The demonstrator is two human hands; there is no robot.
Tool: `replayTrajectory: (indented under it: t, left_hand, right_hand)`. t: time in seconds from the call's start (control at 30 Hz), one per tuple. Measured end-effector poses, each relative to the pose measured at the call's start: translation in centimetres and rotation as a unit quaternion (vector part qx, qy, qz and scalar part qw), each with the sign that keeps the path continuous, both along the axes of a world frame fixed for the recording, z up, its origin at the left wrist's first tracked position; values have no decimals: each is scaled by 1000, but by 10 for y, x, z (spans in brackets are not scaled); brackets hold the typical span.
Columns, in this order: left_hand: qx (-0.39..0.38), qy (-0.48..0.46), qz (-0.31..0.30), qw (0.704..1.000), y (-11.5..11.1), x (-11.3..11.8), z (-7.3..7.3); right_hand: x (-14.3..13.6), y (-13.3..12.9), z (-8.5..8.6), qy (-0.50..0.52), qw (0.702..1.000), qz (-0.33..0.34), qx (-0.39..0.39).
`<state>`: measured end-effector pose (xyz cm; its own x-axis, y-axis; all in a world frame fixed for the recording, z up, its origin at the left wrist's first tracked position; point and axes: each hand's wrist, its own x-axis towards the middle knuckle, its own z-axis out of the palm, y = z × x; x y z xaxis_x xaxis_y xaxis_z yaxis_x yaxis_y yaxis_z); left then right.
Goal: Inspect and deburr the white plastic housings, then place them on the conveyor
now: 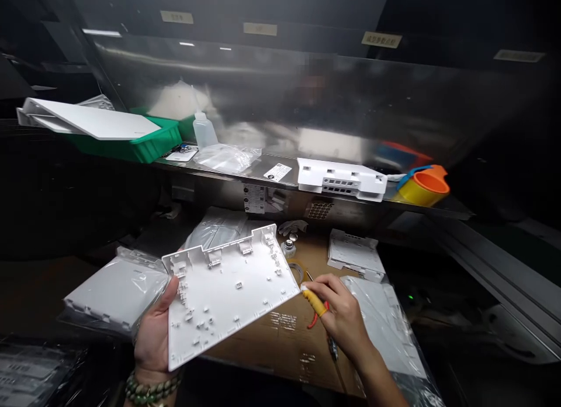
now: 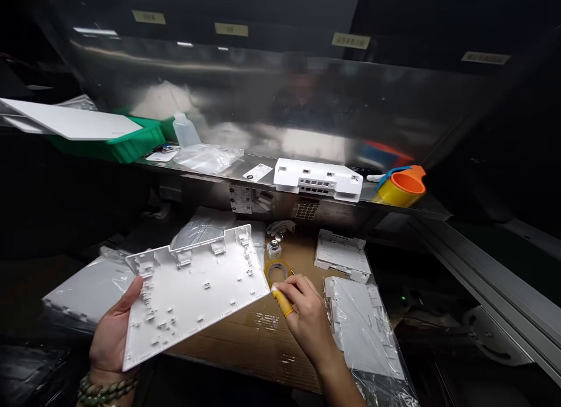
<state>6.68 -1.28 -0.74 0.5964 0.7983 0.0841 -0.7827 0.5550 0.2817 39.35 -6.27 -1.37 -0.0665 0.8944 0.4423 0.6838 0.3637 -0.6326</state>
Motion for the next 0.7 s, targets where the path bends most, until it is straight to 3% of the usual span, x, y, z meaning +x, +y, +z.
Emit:
replayTrajectory:
  t: [0.2,0.3,0.43,0.57,0.7]
  left_hand:
    - [-58,31,24,998,-4,-5,-4]
    - [-71,67,42,994,-11,-15,-12]
    - [-84,110,65,988,-20,-24,-19]
    - [-105,136,63,983,-28,-29,-17]
    - [-98,129,74,984,-35,-32,-24]
  right_hand:
    - [10,-3,-10,10,1000,20,18]
    - [13,4,-13,2,1000,-11,1]
    - [8,18,5,89,995,-49,4]
    - [-10,32,30,132,989,-31,53]
    - [-19,43,27,116,992,-35,43]
